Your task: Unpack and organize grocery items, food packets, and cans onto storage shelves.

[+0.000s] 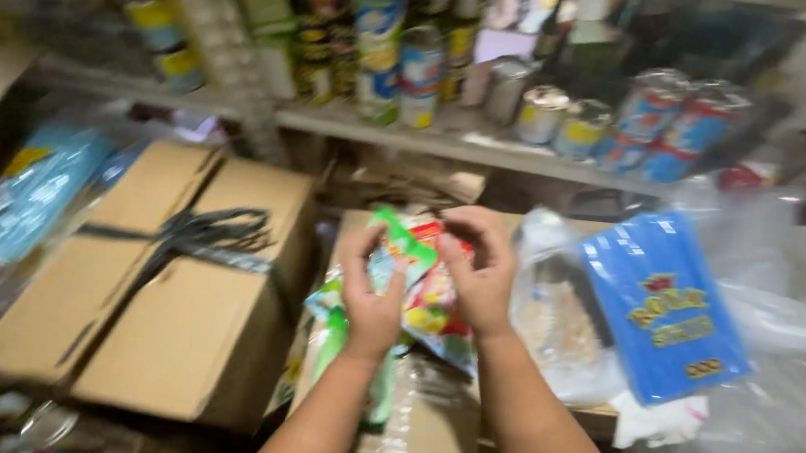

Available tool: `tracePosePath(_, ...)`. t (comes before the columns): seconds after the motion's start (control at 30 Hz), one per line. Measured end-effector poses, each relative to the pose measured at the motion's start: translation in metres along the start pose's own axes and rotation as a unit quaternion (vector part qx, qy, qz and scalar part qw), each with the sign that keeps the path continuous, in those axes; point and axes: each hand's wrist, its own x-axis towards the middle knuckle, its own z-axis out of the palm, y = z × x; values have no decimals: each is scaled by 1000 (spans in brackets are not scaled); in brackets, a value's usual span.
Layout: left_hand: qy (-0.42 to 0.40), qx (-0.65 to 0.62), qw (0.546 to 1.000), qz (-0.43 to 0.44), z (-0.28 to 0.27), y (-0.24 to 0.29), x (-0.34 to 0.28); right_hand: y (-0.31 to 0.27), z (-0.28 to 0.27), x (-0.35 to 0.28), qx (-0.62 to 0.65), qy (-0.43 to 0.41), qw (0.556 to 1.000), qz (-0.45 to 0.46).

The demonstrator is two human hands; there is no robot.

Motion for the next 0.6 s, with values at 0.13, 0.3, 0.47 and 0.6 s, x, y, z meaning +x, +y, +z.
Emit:
tracePosePath(0.13, -95, -11, 994, -49, 78, -27, -16, 60, -105, 36, -113, 96, 989, 26)
tracePosePath(0.3, -229, -65, 953, -187, 145, -61, -29, 98, -193, 99, -294, 169, 937, 89)
tracePosePath(0.47, -280, -35, 944, -171, 177, -70, -30, 159, -256, 149, -432, 177, 884, -28)
tracePosePath(0.6, -296, -5, 940, -168, 189, -73, -25, 169, -268, 184, -491, 202, 847, 4)
